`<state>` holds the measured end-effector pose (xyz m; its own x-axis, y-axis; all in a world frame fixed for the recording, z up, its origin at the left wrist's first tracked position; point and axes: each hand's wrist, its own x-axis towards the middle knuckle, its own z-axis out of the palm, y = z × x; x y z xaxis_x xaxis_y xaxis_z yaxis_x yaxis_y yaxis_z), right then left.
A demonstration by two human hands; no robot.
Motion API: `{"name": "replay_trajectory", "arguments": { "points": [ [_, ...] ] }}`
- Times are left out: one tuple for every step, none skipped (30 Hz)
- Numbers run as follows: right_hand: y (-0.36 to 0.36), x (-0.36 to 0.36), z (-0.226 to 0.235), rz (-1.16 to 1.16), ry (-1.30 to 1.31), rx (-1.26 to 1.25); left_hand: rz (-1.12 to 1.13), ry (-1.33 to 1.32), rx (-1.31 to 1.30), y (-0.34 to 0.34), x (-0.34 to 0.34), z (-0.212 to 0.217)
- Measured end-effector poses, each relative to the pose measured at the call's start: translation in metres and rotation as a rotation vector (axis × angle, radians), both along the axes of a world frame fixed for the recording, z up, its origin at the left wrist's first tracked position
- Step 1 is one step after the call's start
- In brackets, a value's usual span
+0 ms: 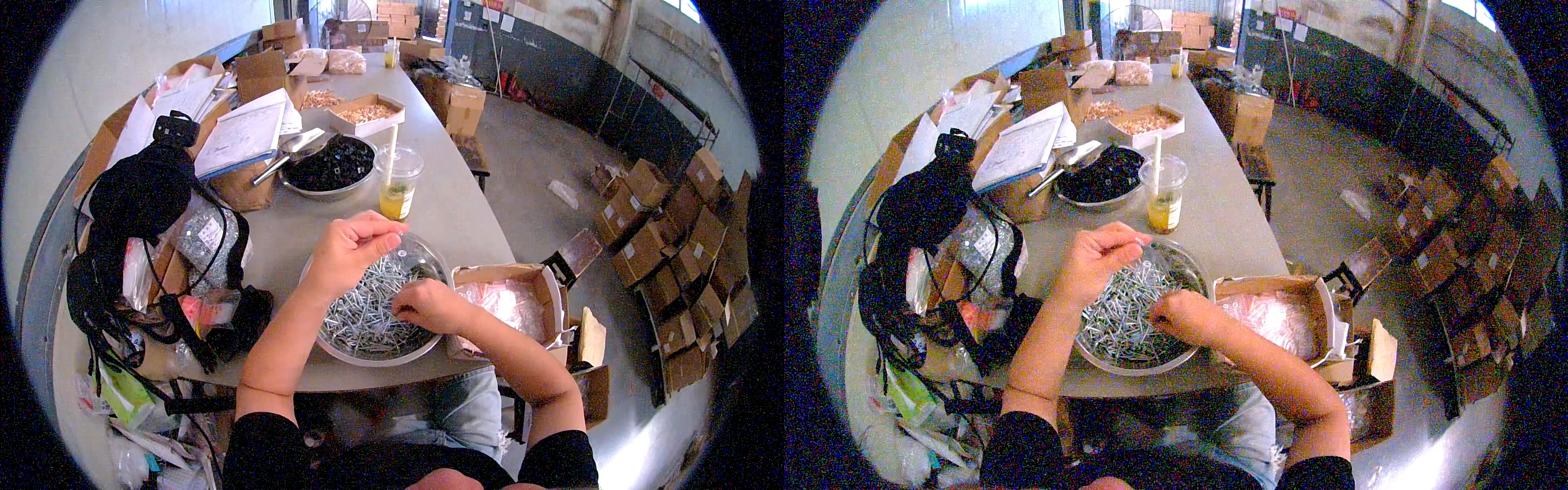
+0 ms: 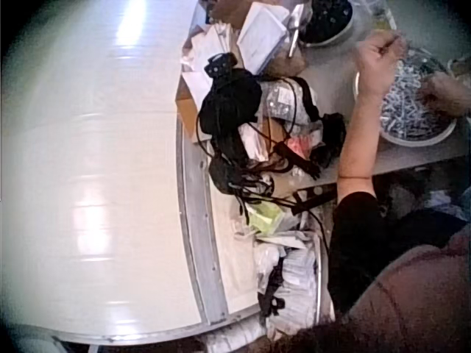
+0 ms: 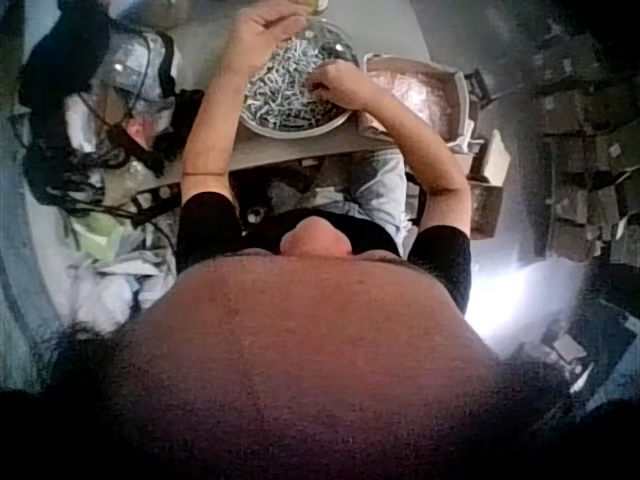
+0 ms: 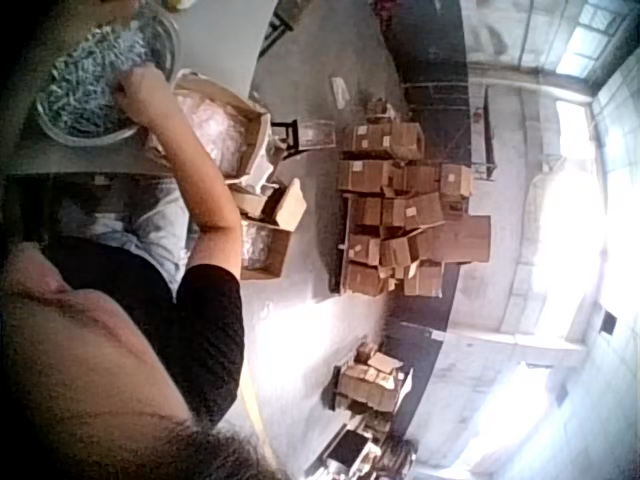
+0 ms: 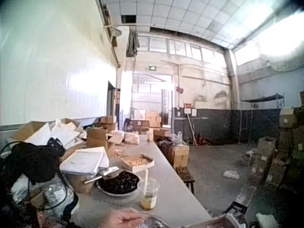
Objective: The person sits at a table in a warehouse and repeatedly picks small silver metal pieces from a large metal bowl. They place the pieces into small plastic bags and then put the bags into a cardboard box. Another person is visible in the background working at a separate station.
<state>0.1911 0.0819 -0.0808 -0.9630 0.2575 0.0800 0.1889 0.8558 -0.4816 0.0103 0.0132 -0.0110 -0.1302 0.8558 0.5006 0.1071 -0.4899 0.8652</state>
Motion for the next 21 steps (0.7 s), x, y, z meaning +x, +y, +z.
{"name": "replay_trajectory", "arguments": {
  "points": [
    [0.001,0.001,0.0,0.0,-0.002,0.002,-0.025,-0.025,-0.091,-0.002,0.001,0.003],
    [0.002,0.004,0.001,-0.02,0.018,-0.027,-0.051,-0.05,-0.181,-0.007,0.003,0.007],
    [0.003,0.005,0.005,-0.035,0.037,-0.055,-0.072,-0.076,-0.273,-0.011,0.004,0.009],
    [0.004,0.006,0.01,-0.051,0.056,-0.084,-0.062,-0.031,-0.231,-0.011,0.001,0.005],
    [0.003,0.008,0.017,-0.093,0.063,-0.139,-0.051,0.013,-0.189,-0.009,-0.005,-0.002],
    [0.001,0.009,0.028,-0.136,0.07,-0.195,-0.042,0.058,-0.147,-0.009,-0.009,-0.006],
    [0.0,0.01,0.034,-0.178,0.077,-0.251,-0.036,0.048,-0.144,-0.008,-0.012,-0.008],
    [0.002,0.011,0.035,-0.19,0.075,-0.251,-0.031,0.038,-0.141,-0.008,-0.014,-0.008],
    [0.004,0.013,0.034,-0.207,0.07,-0.252,-0.03,0.027,-0.139,-0.006,-0.014,-0.008],
    [0.006,0.014,0.034,-0.223,0.066,-0.253,-0.062,-0.016,-0.163,-0.005,-0.014,-0.007],
    [0.006,0.014,0.033,-0.198,0.037,-0.202,-0.093,-0.059,-0.187,-0.004,-0.014,-0.006],
    [0.005,0.013,0.031,-0.17,0.008,-0.151,-0.122,-0.101,-0.211,-0.004,-0.013,-0.004],
    [0.004,0.012,0.029,-0.142,-0.02,-0.1,-0.17,-0.135,-0.186,-0.004,-0.011,-0.004],
    [0.004,0.011,0.024,-0.109,-0.029,-0.073,-0.217,-0.17,-0.16,-0.004,-0.009,-0.003],
    [0.004,0.009,0.018,-0.076,-0.036,-0.047,-0.264,-0.204,-0.135,-0.003,-0.007,-0.002],
    [0.002,0.008,0.014,-0.043,-0.044,-0.02,-0.293,-0.221,-0.1,-0.003,-0.006,-0.003],
    [-0.001,0.008,0.011,-0.069,-0.078,-0.006,-0.322,-0.238,-0.065,-0.002,-0.004,-0.005],
    [-0.003,0.007,0.008,-0.069,-0.069,0.007,-0.351,-0.254,-0.03,-0.001,-0.004,-0.006],
    [-0.004,0.007,0.005,-0.07,-0.06,0.019,-0.353,-0.258,-0.062,-0.002,-0.004,-0.006],
    [-0.004,0.006,0.003,-0.071,-0.052,0.032,-0.355,-0.262,-0.095,-0.003,-0.007,-0.005],
    [-0.006,0.005,0.004,-0.07,-0.071,0.054,-0.355,-0.266,-0.126,-0.005,-0.009,-0.004]
  ]
}}
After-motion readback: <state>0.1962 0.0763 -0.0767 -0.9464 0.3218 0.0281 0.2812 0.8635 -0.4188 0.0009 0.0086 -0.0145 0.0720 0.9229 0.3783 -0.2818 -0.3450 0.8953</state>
